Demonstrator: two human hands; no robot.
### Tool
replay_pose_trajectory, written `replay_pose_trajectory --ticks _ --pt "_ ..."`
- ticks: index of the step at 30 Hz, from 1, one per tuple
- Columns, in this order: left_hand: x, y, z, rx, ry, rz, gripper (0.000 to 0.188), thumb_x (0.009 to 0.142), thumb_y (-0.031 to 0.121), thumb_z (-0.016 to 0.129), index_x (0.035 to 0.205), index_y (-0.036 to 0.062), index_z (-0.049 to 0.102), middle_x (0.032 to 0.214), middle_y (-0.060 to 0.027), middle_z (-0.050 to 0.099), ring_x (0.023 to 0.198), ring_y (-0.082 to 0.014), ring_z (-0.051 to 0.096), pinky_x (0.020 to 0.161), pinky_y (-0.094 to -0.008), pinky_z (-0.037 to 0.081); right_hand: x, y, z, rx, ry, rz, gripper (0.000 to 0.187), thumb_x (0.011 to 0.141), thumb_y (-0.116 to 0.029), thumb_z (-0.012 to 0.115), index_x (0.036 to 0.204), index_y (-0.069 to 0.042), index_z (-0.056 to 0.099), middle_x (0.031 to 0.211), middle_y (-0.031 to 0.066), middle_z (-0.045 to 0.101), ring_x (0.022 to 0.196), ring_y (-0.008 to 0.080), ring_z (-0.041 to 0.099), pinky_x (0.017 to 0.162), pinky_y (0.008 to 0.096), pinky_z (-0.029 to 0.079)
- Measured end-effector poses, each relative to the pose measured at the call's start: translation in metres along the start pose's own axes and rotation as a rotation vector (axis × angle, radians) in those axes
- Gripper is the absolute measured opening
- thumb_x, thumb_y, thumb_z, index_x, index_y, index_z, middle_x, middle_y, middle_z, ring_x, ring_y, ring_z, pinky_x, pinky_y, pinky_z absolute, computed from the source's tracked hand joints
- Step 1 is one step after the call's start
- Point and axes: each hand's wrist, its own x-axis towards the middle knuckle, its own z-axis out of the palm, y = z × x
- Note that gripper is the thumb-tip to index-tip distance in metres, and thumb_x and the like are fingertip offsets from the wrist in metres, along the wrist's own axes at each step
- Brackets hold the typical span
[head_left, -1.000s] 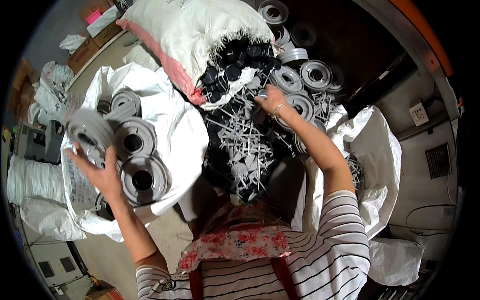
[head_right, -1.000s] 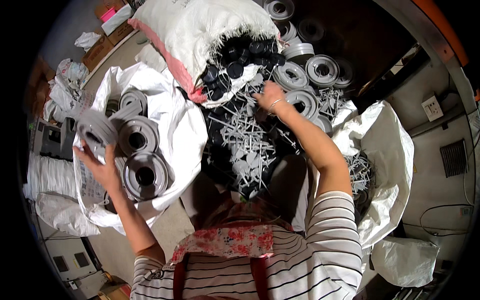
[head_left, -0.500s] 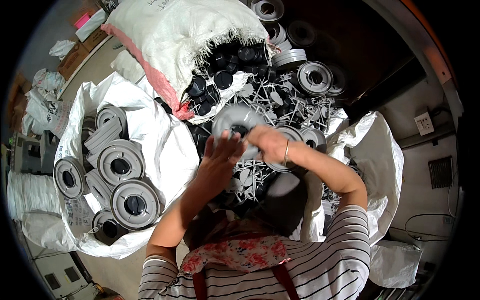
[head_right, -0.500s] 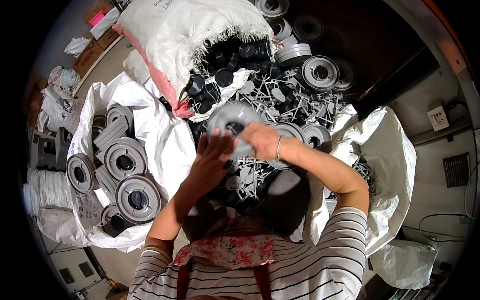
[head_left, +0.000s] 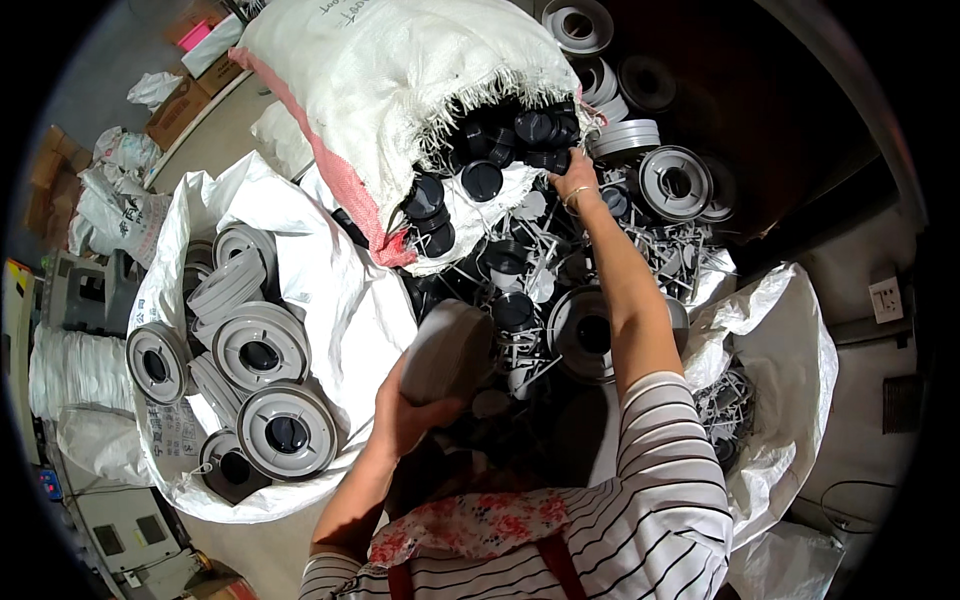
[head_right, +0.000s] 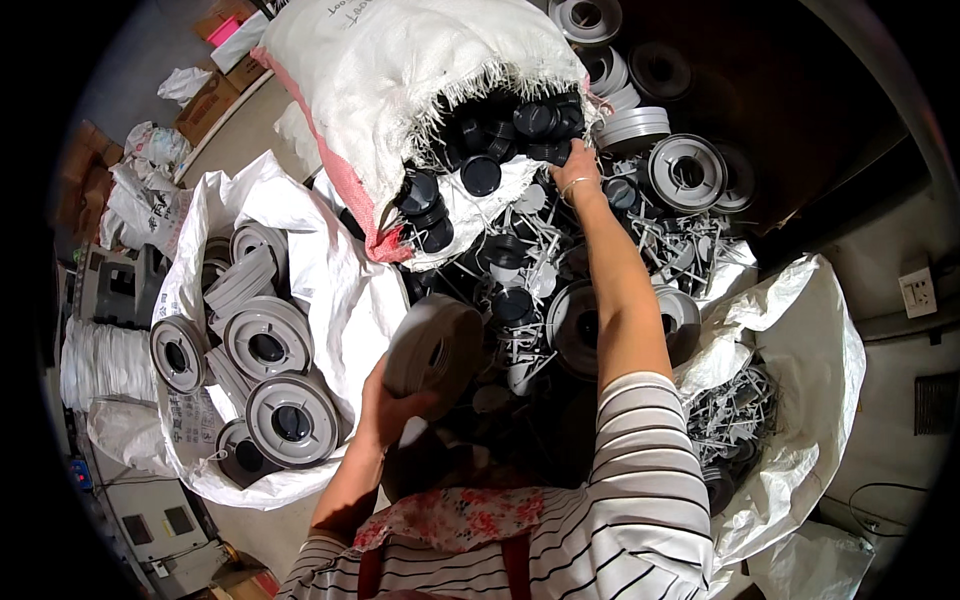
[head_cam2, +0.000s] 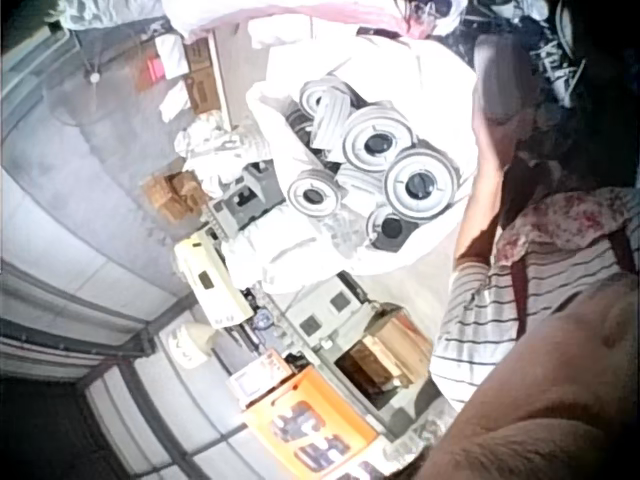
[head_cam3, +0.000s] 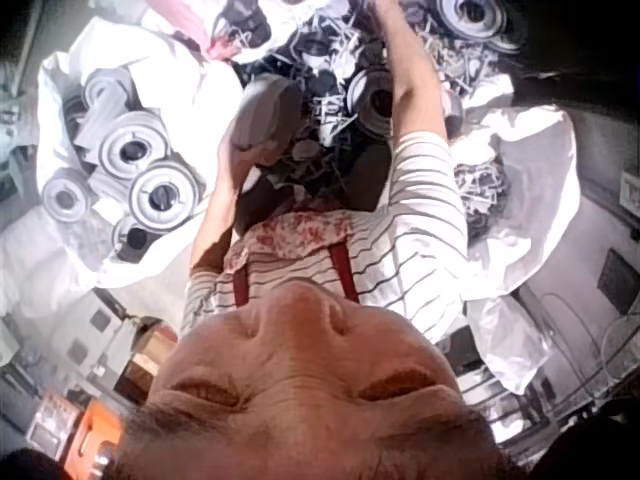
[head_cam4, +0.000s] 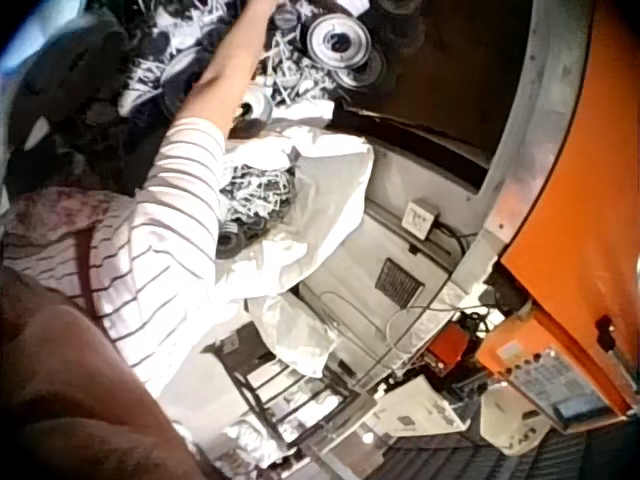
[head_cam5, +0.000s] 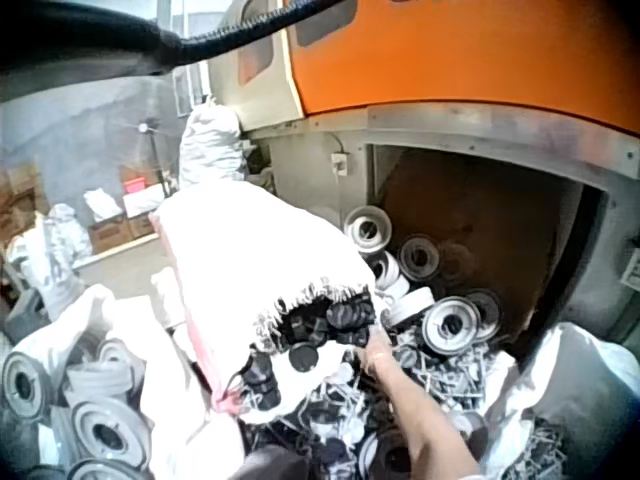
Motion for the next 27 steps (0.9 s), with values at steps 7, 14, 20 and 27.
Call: replay_pose_trajectory --ticks 7,14,20,27 --pt "-0.014 -0.007 -0.002 -0.219 0.029 -0.104 0.035 0.080 0.004 0.064 0.113 -0.0008 0.056 0.093 -0.0043 0.063 0.082 -0.0125 0.061 0.076 -0.0274 0.049 -0.117 -0.051 -0.077 -0.252 -0.117 -0.330 0.077 0.059 -0.049 0.078 0.119 -0.008 0.052 0.118 0.0167 0.054 0.108 0.0359 0.050 0.093 0.0488 0.038" --pt "-0.034 -0.008 0.024 -0.679 -0.006 -0.012 0.032 0.086 0.012 0.060 0.115 -0.0014 0.055 0.103 -0.0089 0.061 0.092 -0.0169 0.060 0.077 -0.0306 0.051 -0.271 -0.120 -0.142 0.085 -0.361 -0.643 0.069 0.063 -0.038 0.079 0.118 -0.007 0.051 0.108 0.0167 0.044 0.100 0.0345 0.049 0.087 0.0405 0.045" --pt "-0.070 -0.010 0.023 -0.356 0.189 0.186 0.024 0.082 0.004 0.064 0.104 -0.0040 0.059 0.093 -0.0077 0.064 0.078 -0.0163 0.062 0.069 -0.0294 0.052 -0.327 -0.144 -0.135 0.172 -0.343 -0.585 0.067 0.061 -0.031 0.083 0.118 -0.010 0.053 0.104 0.0159 0.047 0.100 0.0346 0.048 0.087 0.0399 0.043" --pt "-0.100 -0.006 -0.017 -0.294 -0.089 -0.003 0.028 0.087 0.020 0.060 0.097 -0.0059 0.060 0.082 -0.0137 0.066 0.066 -0.0188 0.063 0.058 -0.0292 0.051 -0.363 -0.148 -0.132 0.236 -0.341 -1.002 0.067 0.062 -0.020 0.078 0.121 -0.008 0.049 0.107 0.0164 0.050 0.100 0.0360 0.048 0.084 0.0409 0.046"
